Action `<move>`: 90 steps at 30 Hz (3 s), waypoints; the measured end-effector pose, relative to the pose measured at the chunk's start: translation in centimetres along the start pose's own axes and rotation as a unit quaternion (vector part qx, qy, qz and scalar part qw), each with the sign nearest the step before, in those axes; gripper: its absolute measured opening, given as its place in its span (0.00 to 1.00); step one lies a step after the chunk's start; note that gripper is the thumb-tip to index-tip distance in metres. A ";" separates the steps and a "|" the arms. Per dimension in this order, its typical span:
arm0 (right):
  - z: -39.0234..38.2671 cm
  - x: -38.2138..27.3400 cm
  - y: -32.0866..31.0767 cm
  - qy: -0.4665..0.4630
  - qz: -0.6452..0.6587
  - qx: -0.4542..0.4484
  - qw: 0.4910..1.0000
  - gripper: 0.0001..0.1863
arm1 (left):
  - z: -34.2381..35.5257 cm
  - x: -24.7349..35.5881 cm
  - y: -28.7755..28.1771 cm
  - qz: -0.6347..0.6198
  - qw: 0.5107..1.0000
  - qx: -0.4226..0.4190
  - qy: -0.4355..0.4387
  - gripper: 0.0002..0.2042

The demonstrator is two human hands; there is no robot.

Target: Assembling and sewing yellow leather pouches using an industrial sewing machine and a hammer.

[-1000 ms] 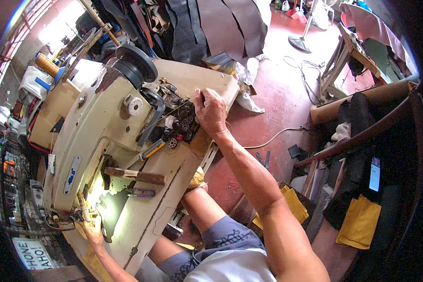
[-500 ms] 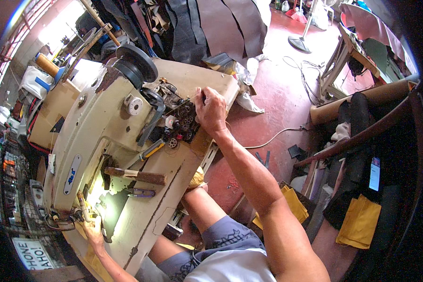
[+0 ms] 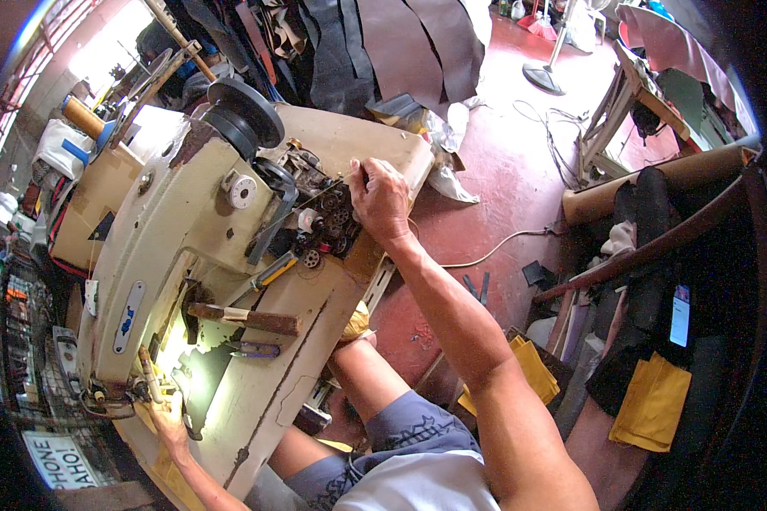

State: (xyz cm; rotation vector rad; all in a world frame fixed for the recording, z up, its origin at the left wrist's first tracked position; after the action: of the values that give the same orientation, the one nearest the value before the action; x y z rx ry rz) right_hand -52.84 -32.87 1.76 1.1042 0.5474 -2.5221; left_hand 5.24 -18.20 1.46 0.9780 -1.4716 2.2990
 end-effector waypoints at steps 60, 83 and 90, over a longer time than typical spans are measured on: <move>0.3 0.5 0.0 0.018 -0.008 0.017 1.000 0.16 | -0.1 0.7 -0.1 0.057 0.997 -0.013 -0.041 0.08; 0.4 0.2 0.3 0.018 -0.028 -0.001 0.999 0.16 | 0.2 -0.1 0.2 -0.023 1.000 0.014 -0.005 0.11; 0.5 0.6 0.5 0.033 -0.038 0.008 0.999 0.16 | 0.4 -0.3 0.9 -0.090 0.995 -0.029 -0.014 0.22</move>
State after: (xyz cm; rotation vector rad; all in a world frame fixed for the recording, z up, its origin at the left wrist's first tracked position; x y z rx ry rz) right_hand -53.35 -33.65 1.52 1.1967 0.5979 -2.5671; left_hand 5.12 -18.96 0.75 1.0834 -1.3906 2.1134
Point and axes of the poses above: each hand's wrist, its own z-axis towards the middle knuckle, its own y-axis out of the palm, x = y × z, the point moved 9 cm from there along z, towards the middle knuckle, and after that the axes turned 13 degrees about x, right-handed, at the moved point
